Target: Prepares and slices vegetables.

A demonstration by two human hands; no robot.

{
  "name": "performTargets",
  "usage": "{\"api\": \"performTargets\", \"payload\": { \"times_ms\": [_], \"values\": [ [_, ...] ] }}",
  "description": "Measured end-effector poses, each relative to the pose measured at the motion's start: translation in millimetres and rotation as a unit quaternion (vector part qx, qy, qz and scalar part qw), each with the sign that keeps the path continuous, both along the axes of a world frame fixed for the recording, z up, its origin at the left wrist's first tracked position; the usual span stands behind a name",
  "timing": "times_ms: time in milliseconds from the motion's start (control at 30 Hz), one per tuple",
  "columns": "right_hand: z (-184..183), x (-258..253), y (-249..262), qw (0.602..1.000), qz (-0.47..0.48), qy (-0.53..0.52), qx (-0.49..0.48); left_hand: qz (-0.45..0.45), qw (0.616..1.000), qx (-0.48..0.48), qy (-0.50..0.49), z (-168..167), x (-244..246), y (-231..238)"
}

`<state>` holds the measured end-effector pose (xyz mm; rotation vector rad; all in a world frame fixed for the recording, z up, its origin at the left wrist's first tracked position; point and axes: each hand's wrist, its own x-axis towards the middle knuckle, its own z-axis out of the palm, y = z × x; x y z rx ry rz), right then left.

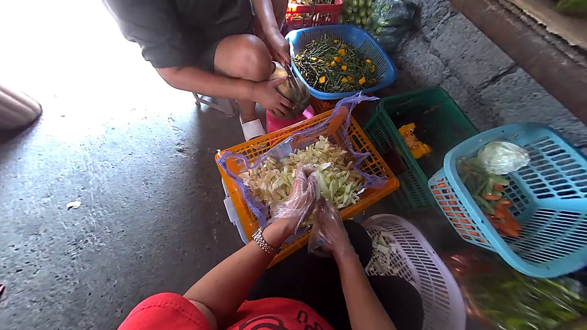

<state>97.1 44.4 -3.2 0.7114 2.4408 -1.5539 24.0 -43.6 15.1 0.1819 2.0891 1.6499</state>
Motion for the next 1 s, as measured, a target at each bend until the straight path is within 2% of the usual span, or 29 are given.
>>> {"api": "performTargets", "payload": {
  "times_ms": [133, 233, 333, 500, 700, 1000],
  "values": [
    [-6, 0, 9, 1.000, 0.006, 0.002, -0.006, 0.002, 1.000, 0.010, -0.004, 0, -9, -6],
    [-1, 24, -1, 0.995, -0.036, 0.096, -0.002, 0.011, 0.999, 0.032, -0.009, -6, -13, -9],
    [1, 52, -16, 0.988, -0.037, 0.152, 0.008, 0.036, 0.999, 0.023, -0.010, -9, -11, -6],
    [-7, 65, -27, 0.981, -0.043, 0.171, 0.080, 0.037, 0.999, 0.012, -0.012, -10, -8, -2],
    [-7, 63, -28, 0.981, -0.043, 0.171, 0.084, 0.059, 0.998, 0.002, -0.024, -1, -6, 1],
    [-5, 60, -33, 0.975, -0.062, 0.158, 0.140, 0.056, 0.998, -0.002, -0.038, 0, -3, 1]
  ]
}}
